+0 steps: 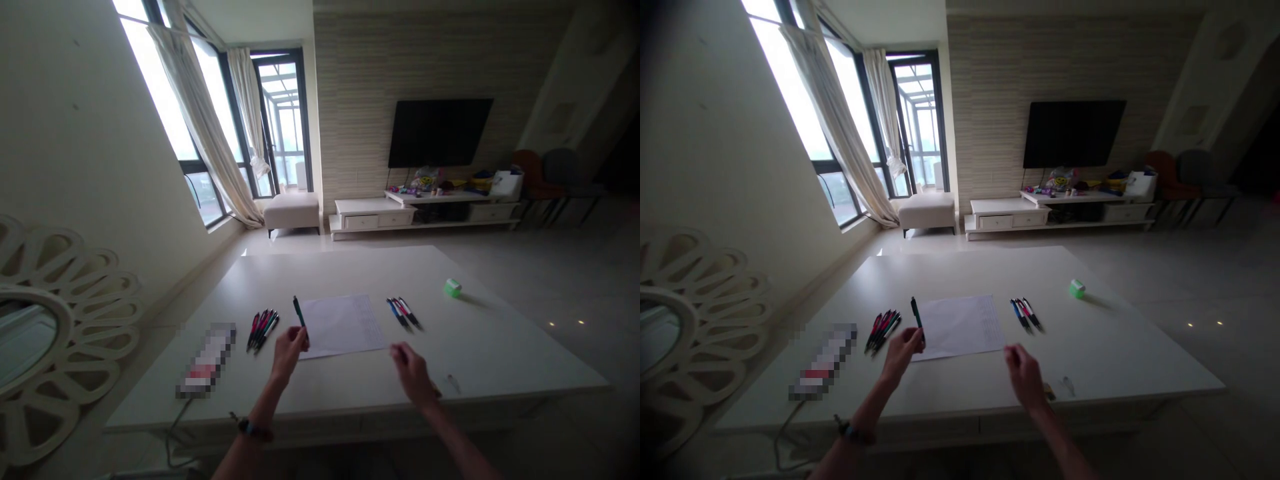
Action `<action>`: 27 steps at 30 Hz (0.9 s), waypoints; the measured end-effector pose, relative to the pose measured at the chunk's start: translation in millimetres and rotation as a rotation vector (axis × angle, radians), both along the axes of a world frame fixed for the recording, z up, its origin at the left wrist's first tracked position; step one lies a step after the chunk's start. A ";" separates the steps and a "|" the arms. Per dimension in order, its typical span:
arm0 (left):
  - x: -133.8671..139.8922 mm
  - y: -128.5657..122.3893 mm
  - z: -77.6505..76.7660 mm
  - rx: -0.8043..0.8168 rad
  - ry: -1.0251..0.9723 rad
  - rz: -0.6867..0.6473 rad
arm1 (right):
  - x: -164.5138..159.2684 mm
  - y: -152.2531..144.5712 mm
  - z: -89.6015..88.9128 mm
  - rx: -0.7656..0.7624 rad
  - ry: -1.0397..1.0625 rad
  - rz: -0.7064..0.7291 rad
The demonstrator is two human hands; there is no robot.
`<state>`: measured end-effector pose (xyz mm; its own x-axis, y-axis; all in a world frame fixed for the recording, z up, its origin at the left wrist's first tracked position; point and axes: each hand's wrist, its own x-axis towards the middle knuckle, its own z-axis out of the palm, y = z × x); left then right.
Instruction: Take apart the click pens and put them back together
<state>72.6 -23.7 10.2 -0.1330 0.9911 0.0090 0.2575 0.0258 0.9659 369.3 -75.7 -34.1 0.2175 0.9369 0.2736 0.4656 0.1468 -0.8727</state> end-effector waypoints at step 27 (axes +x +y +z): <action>56.6 -37.2 -53.6 0.360 0.509 -0.250 | -99.8 31.2 -13.5 -0.306 0.480 0.069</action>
